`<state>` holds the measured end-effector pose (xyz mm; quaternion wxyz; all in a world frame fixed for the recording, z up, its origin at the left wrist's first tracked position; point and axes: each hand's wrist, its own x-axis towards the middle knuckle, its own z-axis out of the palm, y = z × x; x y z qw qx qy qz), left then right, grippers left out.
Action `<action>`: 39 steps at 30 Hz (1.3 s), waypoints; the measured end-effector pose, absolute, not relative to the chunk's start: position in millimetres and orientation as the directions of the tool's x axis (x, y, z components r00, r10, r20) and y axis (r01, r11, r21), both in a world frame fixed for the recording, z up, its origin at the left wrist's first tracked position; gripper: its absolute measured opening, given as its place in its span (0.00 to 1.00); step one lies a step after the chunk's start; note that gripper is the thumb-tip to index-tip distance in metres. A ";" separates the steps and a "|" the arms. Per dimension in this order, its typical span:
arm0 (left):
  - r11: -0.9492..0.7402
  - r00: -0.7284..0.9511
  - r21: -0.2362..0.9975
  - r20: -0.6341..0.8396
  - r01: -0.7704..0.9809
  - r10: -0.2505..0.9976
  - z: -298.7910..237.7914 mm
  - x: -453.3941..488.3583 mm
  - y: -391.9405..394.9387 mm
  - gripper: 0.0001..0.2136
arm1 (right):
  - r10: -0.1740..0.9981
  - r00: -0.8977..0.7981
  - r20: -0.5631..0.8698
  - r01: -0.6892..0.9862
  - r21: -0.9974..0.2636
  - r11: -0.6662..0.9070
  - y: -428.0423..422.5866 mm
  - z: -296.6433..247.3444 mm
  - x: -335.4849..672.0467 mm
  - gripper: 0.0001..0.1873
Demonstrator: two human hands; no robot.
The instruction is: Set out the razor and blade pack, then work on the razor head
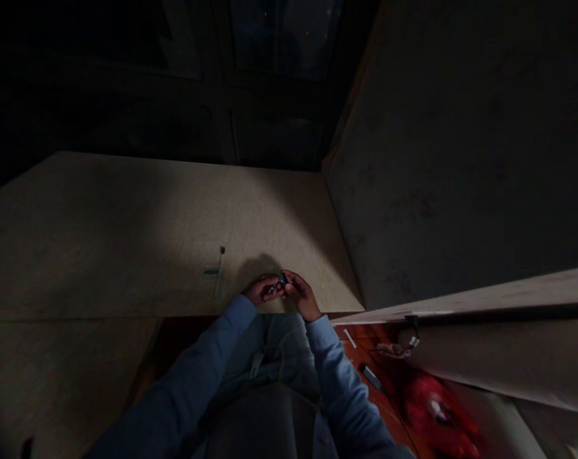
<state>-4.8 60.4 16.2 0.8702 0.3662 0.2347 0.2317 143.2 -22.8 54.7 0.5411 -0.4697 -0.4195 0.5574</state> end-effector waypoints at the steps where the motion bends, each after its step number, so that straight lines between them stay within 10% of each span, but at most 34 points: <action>1: 0.625 0.782 0.746 -0.241 -0.229 0.575 16.8 -4.7 60.2 0.19 | 0.997 0.027 -0.069 -0.210 -0.976 -0.062 -22.7 54.5 143.4 0.27; 39: 0.586 0.792 0.728 -0.097 -0.357 0.603 1.1 -3.1 58.4 0.25 | 0.992 0.122 -0.031 -0.180 -0.984 -0.009 -14.3 47.7 143.6 0.25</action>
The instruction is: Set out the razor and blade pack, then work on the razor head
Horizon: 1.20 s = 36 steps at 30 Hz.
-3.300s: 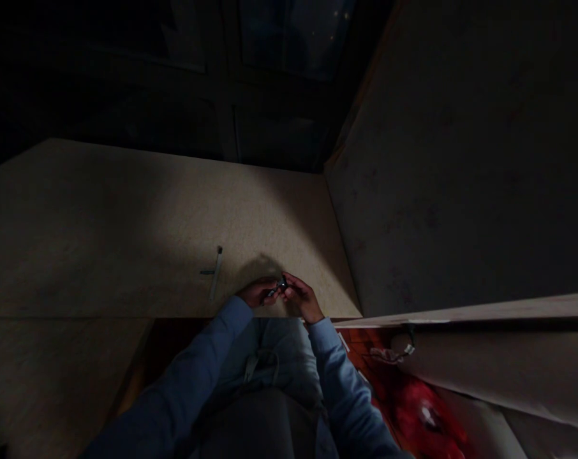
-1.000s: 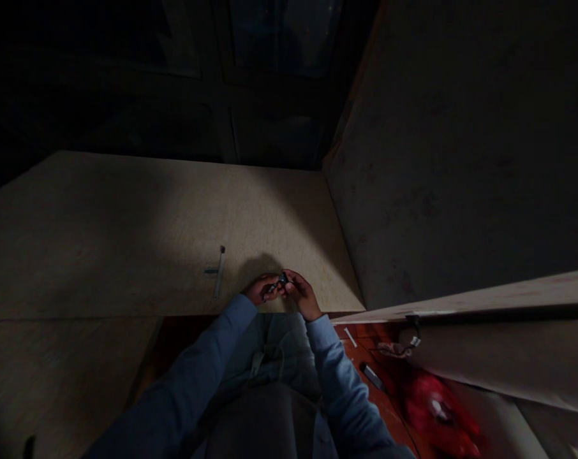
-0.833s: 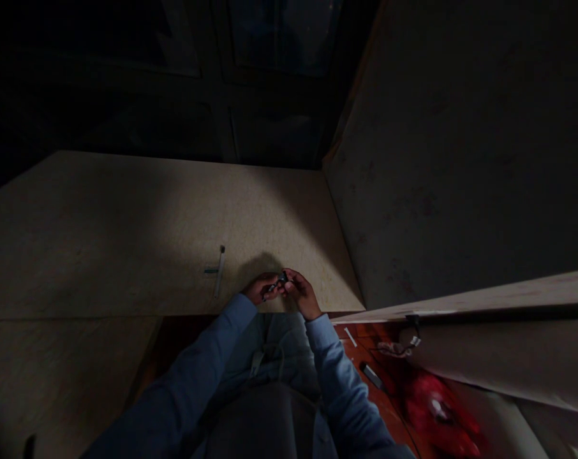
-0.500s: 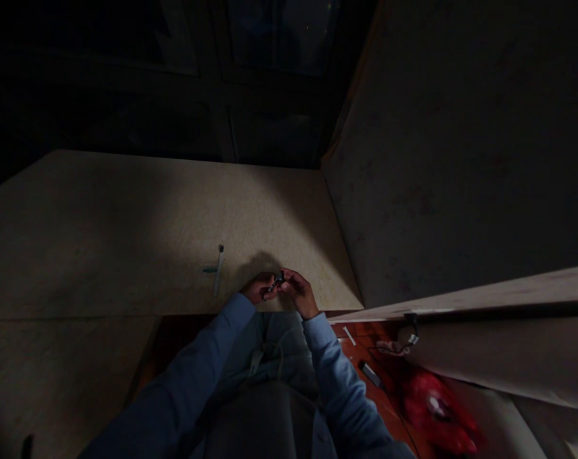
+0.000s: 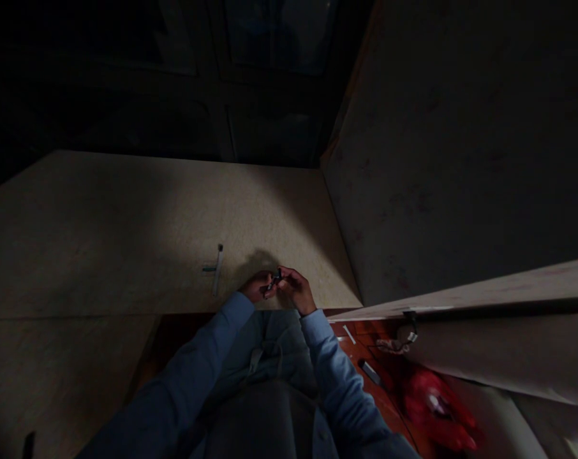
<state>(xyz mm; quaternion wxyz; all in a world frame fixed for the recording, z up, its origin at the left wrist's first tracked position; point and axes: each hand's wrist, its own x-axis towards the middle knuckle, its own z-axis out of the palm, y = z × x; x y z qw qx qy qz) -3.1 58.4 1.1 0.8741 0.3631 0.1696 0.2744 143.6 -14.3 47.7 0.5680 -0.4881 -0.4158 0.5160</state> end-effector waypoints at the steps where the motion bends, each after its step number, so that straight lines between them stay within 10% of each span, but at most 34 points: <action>1: 0.586 0.794 0.729 -0.098 -0.353 0.600 1.8 -3.0 58.1 0.25 | 0.992 0.122 -0.032 -0.184 -0.983 -0.010 -14.5 47.8 144.0 0.25; 36: 0.484 0.368 0.755 -0.340 -0.442 0.865 38.6 8.2 9.9 0.21 | 0.937 0.345 -0.051 -0.085 -0.996 -0.023 -20.2 58.9 133.3 0.14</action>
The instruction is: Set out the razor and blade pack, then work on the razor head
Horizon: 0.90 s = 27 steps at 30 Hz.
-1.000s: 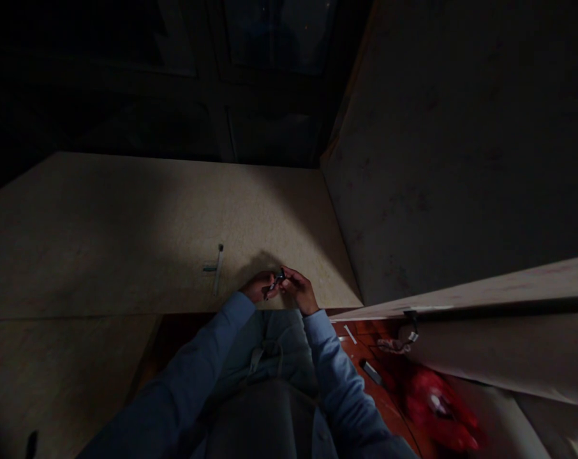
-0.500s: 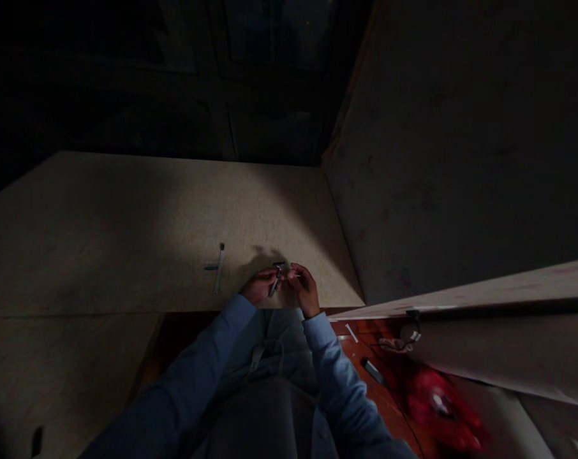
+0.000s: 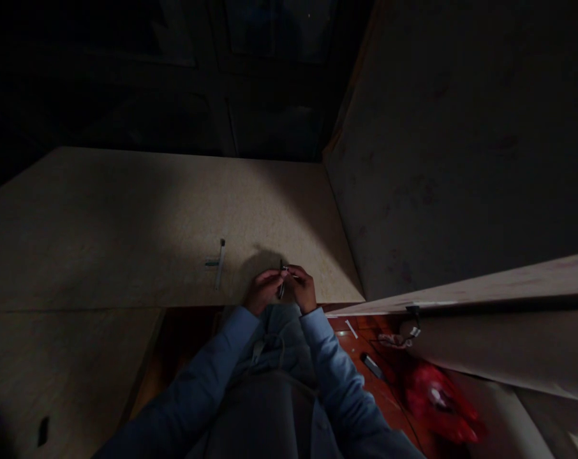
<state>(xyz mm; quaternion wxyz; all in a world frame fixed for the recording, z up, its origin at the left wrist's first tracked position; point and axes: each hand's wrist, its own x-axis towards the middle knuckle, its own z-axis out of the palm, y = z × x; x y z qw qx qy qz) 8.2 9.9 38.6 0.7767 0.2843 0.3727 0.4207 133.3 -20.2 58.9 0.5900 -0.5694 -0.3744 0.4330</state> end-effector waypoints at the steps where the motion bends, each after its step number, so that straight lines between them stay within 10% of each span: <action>1: 0.476 0.357 0.771 -0.342 -0.423 0.869 42.1 6.1 8.7 0.22 | 0.935 0.348 -0.061 -0.115 -0.993 -0.022 -20.5 59.0 134.8 0.14; 12: 0.292 0.198 0.921 -0.245 -0.257 0.949 83.8 -18.8 16.0 0.21 | 0.966 0.153 -0.207 -0.478 -0.871 -0.111 -22.0 68.0 130.1 0.21; 27: 0.301 0.435 0.914 -0.162 -0.272 0.886 107.6 -23.0 11.0 0.21 | 0.961 -0.116 -0.253 -0.593 -0.758 -0.271 -30.9 68.7 127.9 0.21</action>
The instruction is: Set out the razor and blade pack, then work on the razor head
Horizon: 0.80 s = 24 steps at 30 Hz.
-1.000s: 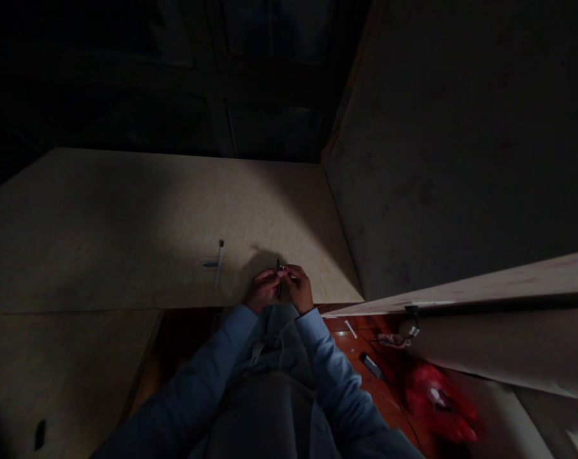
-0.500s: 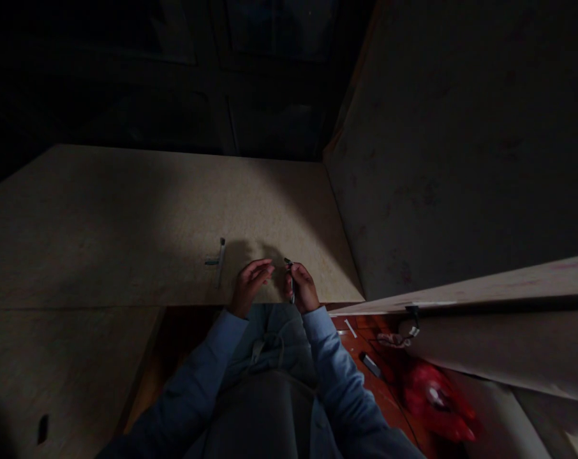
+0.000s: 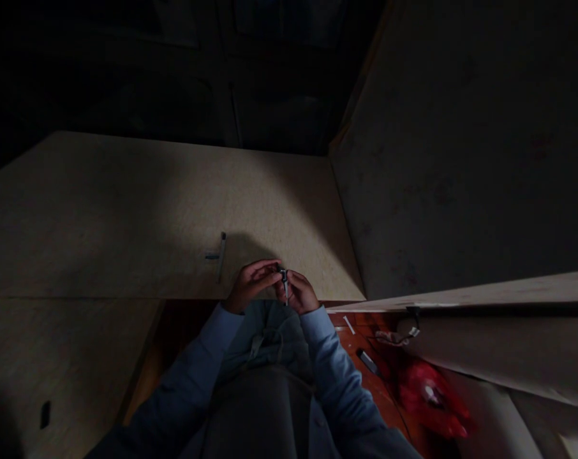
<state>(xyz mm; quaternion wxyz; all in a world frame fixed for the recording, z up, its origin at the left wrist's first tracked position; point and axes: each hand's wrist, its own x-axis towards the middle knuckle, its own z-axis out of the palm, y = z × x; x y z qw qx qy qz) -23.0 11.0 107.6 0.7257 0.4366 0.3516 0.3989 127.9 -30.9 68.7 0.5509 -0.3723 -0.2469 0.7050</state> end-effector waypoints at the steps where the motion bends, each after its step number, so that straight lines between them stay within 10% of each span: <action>1: 0.291 0.423 0.916 -0.155 -0.276 0.892 108.4 -23.1 10.2 0.21 | 0.960 -0.120 -0.255 -0.597 -0.754 -0.275 -30.8 68.2 127.5 0.21; 24: 0.251 0.362 0.912 -0.126 -0.325 0.924 101.4 -25.6 11.2 0.21 | 0.943 -0.063 -0.325 -0.578 -0.759 -0.300 -31.0 90.2 122.0 0.17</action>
